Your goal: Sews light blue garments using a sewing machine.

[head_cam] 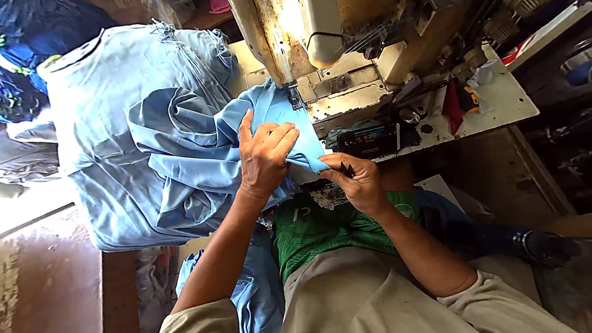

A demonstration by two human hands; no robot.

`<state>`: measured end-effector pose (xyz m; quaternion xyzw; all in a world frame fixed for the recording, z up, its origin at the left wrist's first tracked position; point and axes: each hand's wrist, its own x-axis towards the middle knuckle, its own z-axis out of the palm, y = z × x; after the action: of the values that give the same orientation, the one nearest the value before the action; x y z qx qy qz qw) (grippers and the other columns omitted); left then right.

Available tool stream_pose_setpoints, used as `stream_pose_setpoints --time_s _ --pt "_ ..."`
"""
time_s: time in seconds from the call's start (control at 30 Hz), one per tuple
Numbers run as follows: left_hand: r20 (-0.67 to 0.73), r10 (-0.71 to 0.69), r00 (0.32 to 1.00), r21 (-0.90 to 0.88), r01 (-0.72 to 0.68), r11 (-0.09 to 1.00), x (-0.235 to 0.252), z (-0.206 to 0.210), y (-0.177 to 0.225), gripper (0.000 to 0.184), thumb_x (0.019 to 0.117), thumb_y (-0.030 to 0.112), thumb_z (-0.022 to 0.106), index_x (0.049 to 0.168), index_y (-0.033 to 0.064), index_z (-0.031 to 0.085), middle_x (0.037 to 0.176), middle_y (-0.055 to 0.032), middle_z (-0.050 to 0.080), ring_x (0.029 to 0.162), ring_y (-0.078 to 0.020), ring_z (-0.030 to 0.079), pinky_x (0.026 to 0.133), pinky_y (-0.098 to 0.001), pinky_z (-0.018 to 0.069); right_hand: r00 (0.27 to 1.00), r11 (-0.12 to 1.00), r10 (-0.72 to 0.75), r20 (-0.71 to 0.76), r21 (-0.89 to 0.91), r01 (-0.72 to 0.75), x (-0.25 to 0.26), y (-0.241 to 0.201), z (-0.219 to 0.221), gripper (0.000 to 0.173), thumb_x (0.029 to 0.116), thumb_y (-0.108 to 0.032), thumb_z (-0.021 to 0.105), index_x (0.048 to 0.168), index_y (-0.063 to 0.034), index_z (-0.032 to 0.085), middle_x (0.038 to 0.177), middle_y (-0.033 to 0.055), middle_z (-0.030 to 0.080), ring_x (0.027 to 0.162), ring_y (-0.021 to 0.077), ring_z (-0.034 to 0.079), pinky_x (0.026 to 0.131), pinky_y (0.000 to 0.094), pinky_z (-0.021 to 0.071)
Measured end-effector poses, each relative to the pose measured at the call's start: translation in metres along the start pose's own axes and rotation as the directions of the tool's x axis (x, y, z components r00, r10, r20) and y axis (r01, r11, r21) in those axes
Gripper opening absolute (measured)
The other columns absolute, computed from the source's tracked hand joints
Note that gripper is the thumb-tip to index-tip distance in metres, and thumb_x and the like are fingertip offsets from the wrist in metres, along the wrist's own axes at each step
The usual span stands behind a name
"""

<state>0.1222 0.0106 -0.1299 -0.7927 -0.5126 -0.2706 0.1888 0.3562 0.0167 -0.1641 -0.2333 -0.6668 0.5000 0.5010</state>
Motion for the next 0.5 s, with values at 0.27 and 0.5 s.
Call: stream_pose_setpoints --time_s 0.27,0.5 --pt "0.114 0.068 0.991 0.056 -0.075 0.996 0.025 -0.008 -0.023 0.025 0.0964 0.012 0.058 0.115 0.0126 0.074 0.12 -0.0041 0.074 0.108 -0.0305 0.069 0.113 -0.0646 0.0327 0.998 1.0 0.01 -0.06 0.016 -0.009 0.023 0.01 0.006 0.015 0.0959 -0.001 0.068 0.109 0.0015 0.074 0.109 0.0099 0.073 0.085 0.0129 0.07 0.07 0.0276 0.0599" --pt "0.133 0.064 0.989 0.04 -0.07 0.997 0.046 -0.001 -0.055 0.025 0.0971 0.009 0.056 0.114 0.0132 0.074 0.12 -0.0052 0.074 0.111 -0.0304 0.069 0.112 -0.0577 0.0393 0.996 0.999 0.005 -0.086 -0.033 -0.008 0.05 0.018 0.013 0.012 0.097 -0.001 0.066 0.107 0.0003 0.073 0.106 0.0084 0.072 0.08 0.0109 0.067 0.066 0.0252 0.0578"
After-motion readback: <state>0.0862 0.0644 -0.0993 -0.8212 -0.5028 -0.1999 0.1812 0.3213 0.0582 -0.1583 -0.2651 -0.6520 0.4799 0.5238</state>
